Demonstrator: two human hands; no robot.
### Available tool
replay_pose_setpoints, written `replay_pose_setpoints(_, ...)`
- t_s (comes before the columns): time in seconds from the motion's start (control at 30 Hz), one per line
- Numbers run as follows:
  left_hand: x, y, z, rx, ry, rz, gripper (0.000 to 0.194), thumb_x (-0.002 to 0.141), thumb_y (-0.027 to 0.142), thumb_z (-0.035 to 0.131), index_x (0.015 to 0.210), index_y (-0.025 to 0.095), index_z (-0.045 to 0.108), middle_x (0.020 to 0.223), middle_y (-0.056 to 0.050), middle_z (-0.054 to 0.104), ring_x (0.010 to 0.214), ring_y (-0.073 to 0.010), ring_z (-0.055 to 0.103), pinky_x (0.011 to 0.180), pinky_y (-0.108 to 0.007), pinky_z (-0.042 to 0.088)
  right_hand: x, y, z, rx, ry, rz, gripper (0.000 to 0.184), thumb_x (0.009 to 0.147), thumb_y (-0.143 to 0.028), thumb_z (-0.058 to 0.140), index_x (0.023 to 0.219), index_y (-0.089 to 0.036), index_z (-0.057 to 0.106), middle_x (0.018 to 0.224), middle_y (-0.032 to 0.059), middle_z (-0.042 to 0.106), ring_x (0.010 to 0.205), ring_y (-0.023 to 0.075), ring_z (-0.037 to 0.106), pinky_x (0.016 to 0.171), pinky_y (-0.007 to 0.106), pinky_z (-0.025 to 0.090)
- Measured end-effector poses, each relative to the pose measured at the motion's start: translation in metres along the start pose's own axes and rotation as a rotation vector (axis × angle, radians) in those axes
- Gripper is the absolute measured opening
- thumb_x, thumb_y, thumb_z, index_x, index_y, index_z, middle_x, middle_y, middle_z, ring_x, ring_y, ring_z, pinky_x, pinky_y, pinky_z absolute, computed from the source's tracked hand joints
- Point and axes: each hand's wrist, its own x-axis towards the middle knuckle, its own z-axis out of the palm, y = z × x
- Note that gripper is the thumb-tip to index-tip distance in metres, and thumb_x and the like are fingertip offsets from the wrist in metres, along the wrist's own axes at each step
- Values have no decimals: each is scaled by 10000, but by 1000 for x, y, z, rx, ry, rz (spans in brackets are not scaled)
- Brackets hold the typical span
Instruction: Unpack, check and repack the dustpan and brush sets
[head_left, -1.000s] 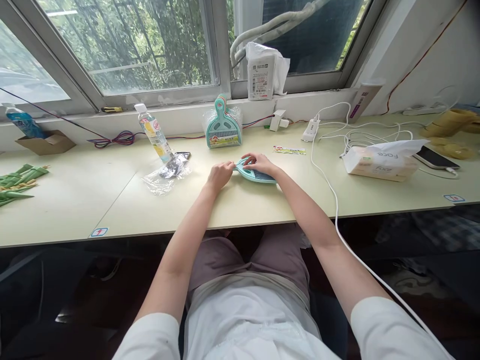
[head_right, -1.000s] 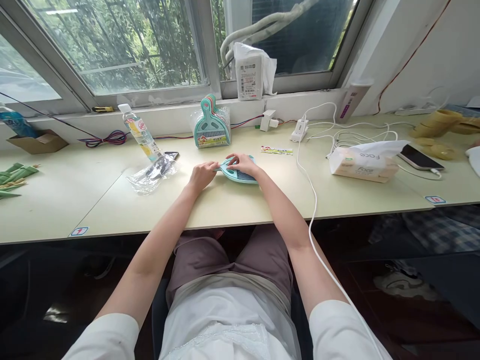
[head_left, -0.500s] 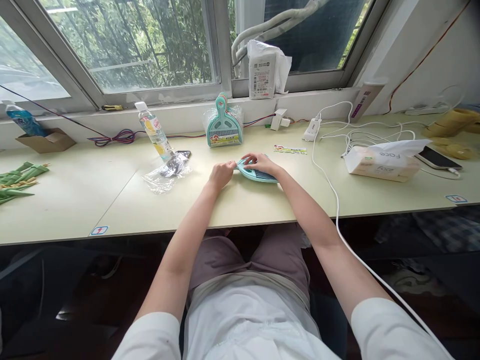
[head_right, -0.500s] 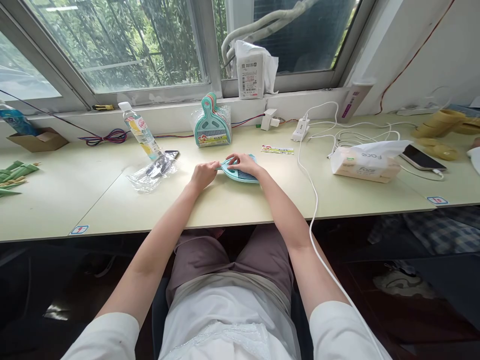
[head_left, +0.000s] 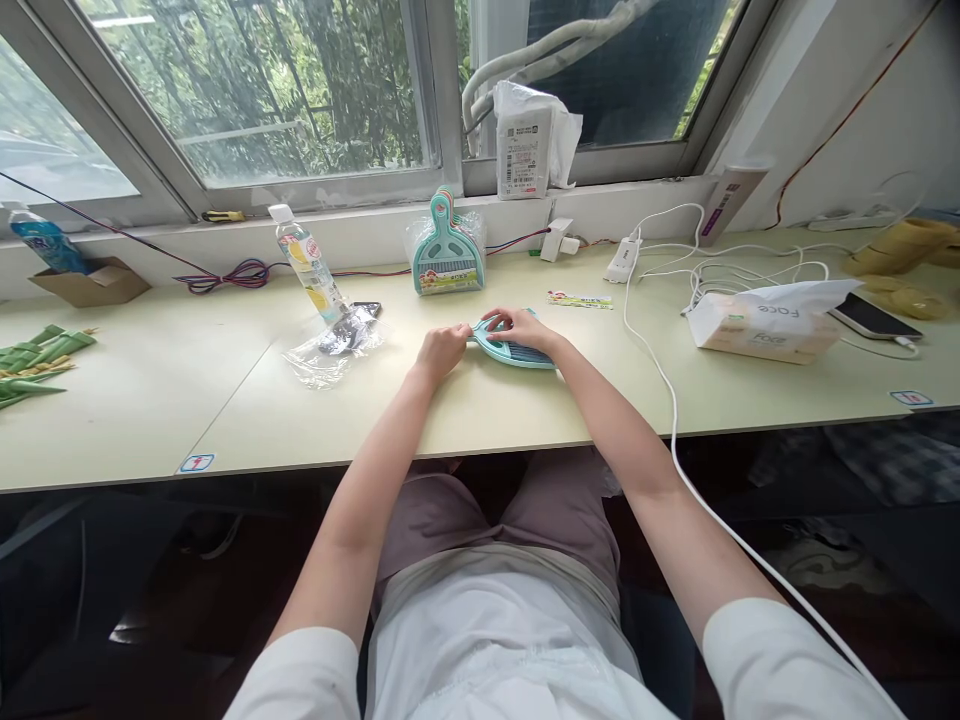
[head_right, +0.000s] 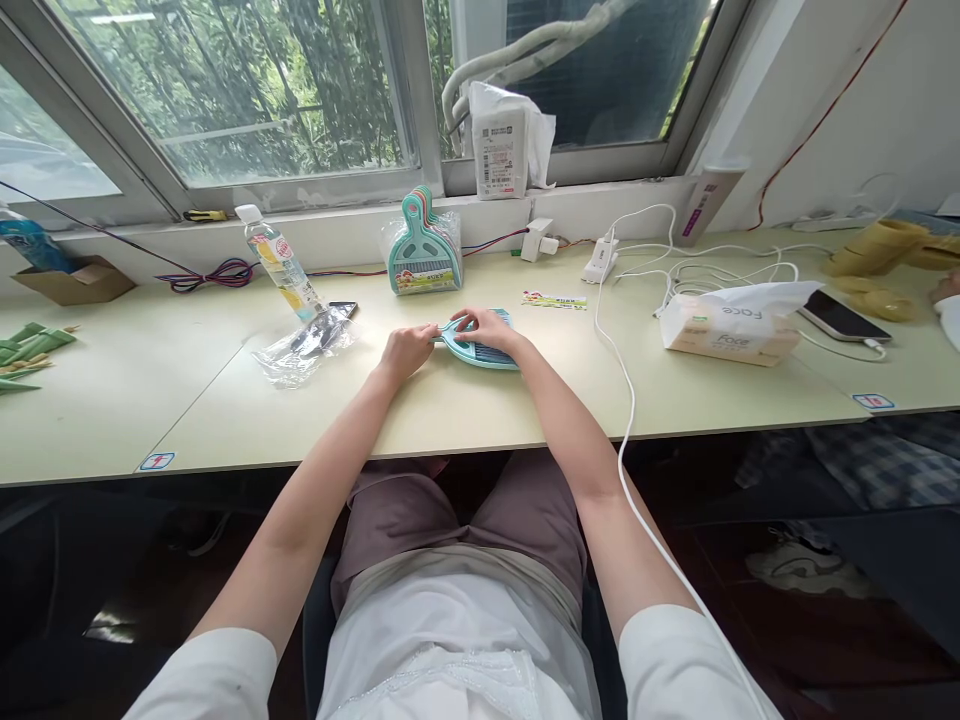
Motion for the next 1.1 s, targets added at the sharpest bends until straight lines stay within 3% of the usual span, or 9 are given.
replay_pose_setpoints(0.2,0,-1,1,-42,-4,-2,322,881,76,430,1079,194,655,1003,-99,695,854,-218,669,672,-291,422,-2,-3,1,20,45,14,684,695,-360,727,1321,-206,497,1020,18,710,676,121,499,730,270,434)
replay_pose_setpoints(0.4,-1,-1,1,-17,4,14,334,879,62,411,1079,188,647,1007,-95,693,844,-216,669,656,-292,414,-3,-7,1,1,55,5,706,695,-329,723,1344,-211,470,1113,29,696,674,121,509,732,275,445)
replay_pose_setpoints(0.5,0,-1,2,2,2,14,332,886,65,396,1069,181,647,985,-95,696,830,-221,668,641,-298,408,-4,-12,1,-45,39,2,651,720,-310,713,1330,-227,500,1114,23,712,722,143,549,773,295,456)
replay_pose_setpoints(0.6,0,-1,2,7,1,9,340,883,67,403,1087,184,650,998,-100,696,836,-221,667,646,-299,415,-5,-17,1,-178,112,30,584,721,-321,741,1275,-241,573,1153,29,706,975,232,596,914,382,439)
replay_pose_setpoints(0.7,0,-2,3,4,-3,10,344,884,72,413,1104,190,650,1014,-101,694,851,-221,668,656,-300,421,-5,-19,1,-258,151,27,509,720,-321,757,1212,-266,639,1227,12,674,1180,290,553,1022,450,387)
replay_pose_setpoints(0.87,0,-2,3,14,0,20,335,893,71,402,1076,189,656,1011,-101,694,845,-232,672,656,-309,422,-6,-20,0,-189,45,-1,278,783,-292,704,1058,-304,738,1179,-32,697,1156,244,609,1060,395,402)
replay_pose_setpoints(1.1,0,-1,2,12,-6,28,333,902,86,416,1108,190,655,1054,-109,691,865,-234,676,682,-307,440,-6,-20,1,-144,72,-31,233,766,-239,723,989,-277,775,1196,-8,689,1158,234,614,1071,360,411)
